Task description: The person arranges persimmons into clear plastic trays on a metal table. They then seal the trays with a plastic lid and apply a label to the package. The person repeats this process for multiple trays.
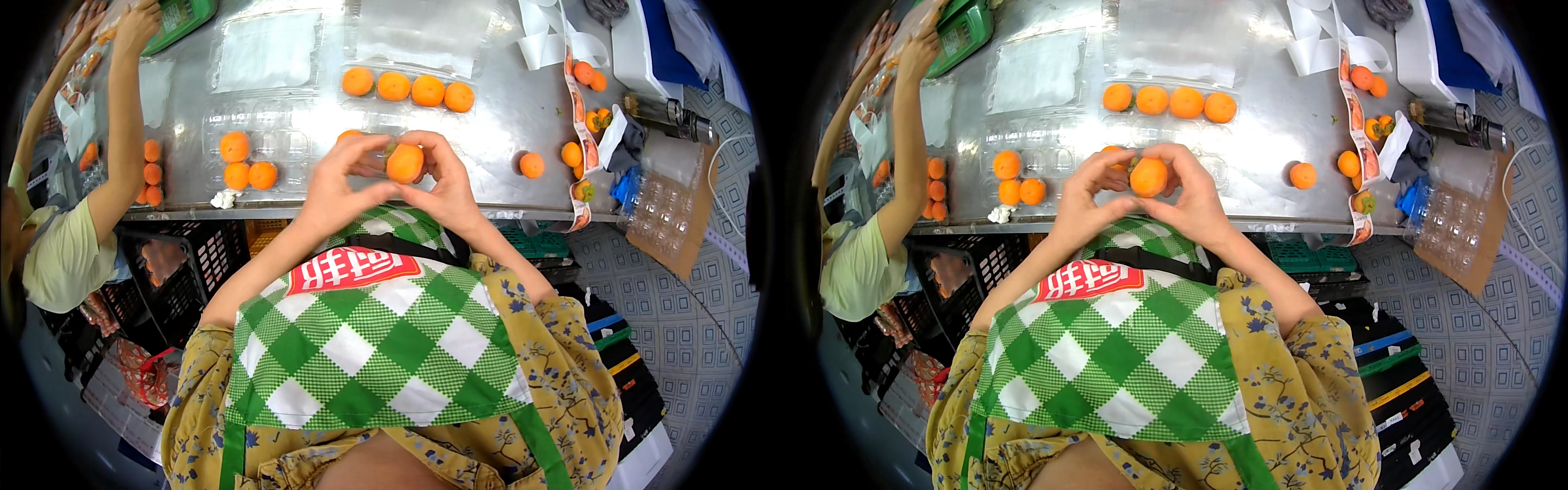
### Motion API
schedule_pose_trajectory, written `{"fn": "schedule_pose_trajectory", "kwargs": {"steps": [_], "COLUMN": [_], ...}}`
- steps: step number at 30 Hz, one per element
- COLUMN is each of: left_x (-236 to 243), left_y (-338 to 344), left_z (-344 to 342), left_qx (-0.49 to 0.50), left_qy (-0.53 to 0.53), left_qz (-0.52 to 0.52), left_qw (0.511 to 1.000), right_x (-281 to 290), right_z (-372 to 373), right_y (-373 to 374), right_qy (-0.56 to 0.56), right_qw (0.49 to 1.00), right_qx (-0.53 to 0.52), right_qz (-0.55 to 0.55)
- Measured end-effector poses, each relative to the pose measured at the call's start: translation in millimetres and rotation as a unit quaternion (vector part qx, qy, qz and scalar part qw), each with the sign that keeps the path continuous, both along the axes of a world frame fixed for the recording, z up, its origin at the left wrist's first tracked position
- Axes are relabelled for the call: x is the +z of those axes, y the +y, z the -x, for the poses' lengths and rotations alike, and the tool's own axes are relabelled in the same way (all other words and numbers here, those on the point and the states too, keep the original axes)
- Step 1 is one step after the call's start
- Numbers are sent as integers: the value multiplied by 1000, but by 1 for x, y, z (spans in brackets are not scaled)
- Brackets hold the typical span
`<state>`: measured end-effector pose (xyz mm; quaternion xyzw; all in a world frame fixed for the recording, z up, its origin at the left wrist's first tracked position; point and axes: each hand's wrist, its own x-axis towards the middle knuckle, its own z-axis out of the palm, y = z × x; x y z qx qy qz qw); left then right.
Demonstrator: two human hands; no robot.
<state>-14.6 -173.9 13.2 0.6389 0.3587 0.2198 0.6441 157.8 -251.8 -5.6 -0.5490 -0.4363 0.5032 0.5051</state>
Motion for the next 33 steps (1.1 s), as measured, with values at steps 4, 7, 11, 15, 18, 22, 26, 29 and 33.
{"fn": "schedule_pose_trajectory", "kwargs": {"steps": [4,7,11,15,18,22,26,29,33], "left_x": [8,4,3,2,3,1,-1,-4,-19], "left_y": [-5,-3,-8,-6,-5,-9,-11,-5,8], "left_z": [-7,-1,4,9,15,18,20,38,79], "left_qx": [18,25,5,15,6,23,25,35,63], "left_qy": [40,41,76,74,74,67,126,153,267], "left_qz": [-31,-67,-133,-93,-101,-131,-249,-185,-275], "left_qw": [999,997,988,993,992,989,960,970,921], "right_x": [4,14,11,12,11,6,5,2,-10], "right_z": [8,6,14,11,11,22,33,27,9], "right_y": [5,9,7,12,13,11,13,15,15], "right_qy": [-34,150,107,173,184,193,183,119,-201], "right_qw": [999,986,990,977,972,966,964,974,978], "right_qx": [18,32,29,33,42,2,17,69,42], "right_qz": [-20,60,82,117,141,170,193,182,37]}}
